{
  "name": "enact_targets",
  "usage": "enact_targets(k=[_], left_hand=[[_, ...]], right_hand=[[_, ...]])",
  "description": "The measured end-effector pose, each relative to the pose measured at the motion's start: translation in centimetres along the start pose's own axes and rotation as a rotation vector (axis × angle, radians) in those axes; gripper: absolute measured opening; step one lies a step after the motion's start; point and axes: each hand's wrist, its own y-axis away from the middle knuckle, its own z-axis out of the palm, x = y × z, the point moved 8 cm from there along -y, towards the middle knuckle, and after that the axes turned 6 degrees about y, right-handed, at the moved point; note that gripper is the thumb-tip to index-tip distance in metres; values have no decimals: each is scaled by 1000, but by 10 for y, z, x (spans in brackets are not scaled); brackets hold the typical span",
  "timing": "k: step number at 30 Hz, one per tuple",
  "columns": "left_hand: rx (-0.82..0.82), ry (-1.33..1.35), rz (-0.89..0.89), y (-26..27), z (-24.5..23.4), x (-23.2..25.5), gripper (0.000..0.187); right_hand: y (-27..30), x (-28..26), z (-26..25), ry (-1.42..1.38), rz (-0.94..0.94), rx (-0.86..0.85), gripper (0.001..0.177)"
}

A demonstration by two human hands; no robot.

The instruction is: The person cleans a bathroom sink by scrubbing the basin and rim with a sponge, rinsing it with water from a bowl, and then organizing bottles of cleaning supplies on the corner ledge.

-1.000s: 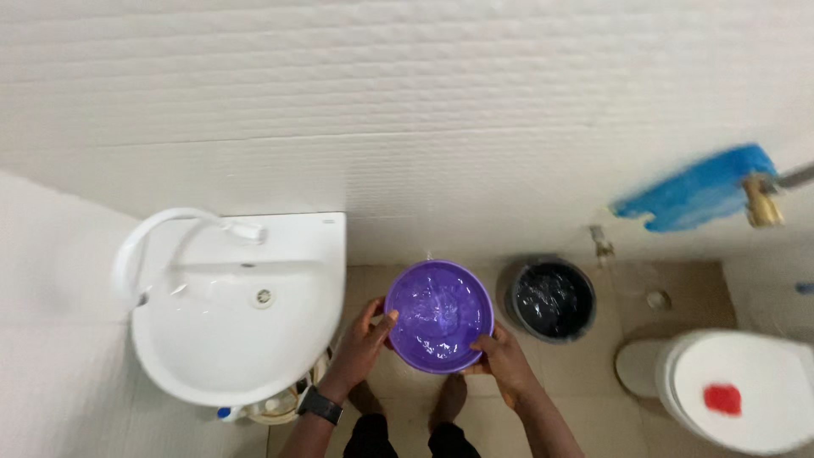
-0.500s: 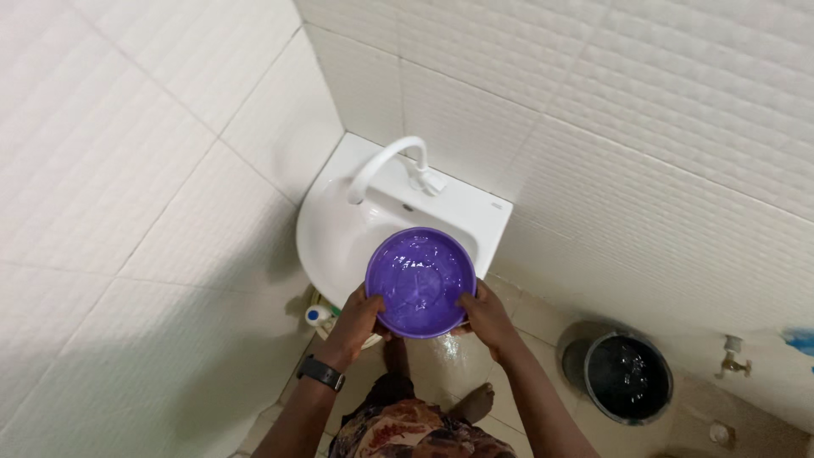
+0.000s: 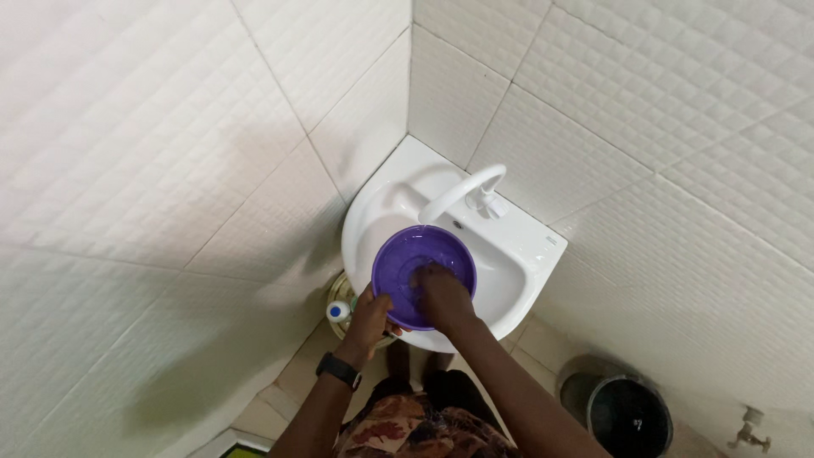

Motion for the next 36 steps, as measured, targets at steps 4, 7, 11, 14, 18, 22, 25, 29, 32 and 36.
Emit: enact_targets(k=[4, 7, 11, 14, 18, 22, 25, 29, 32, 36], left_hand=[[22, 74, 25, -13, 2, -7, 35], [63, 71, 26, -15, 6, -6, 35], [82, 98, 57, -24, 13, -5, 36], [83, 131, 80, -31, 21, -7, 40], [123, 118, 50, -37, 23, -9, 34], [155, 151, 31, -42, 20, -11, 33], [188, 149, 30, -48, 12, -12, 37], [185, 181, 23, -48, 9, -12, 44], [186, 170, 30, -48, 9, -9, 46], [148, 180, 76, -44, 8, -8, 41]], right_hand=[[-6, 13, 59, -908, 286, -508, 23], [-18, 41, 93, -1415, 631, -350, 25], [-23, 80, 167, -1663, 960, -173, 22], [-43, 92, 205, -1787, 931, -152, 18], [-52, 80, 197, -1973, 1104, -218, 26], [-80, 61, 150, -2214, 1142, -374, 31], [-112, 66, 77, -2390, 808, -182, 36], [-117, 63, -4, -2499, 492, -8, 45], [-104, 63, -8, -2510, 543, 45, 48], [-51, 68, 43, -2116, 865, -19, 46]])
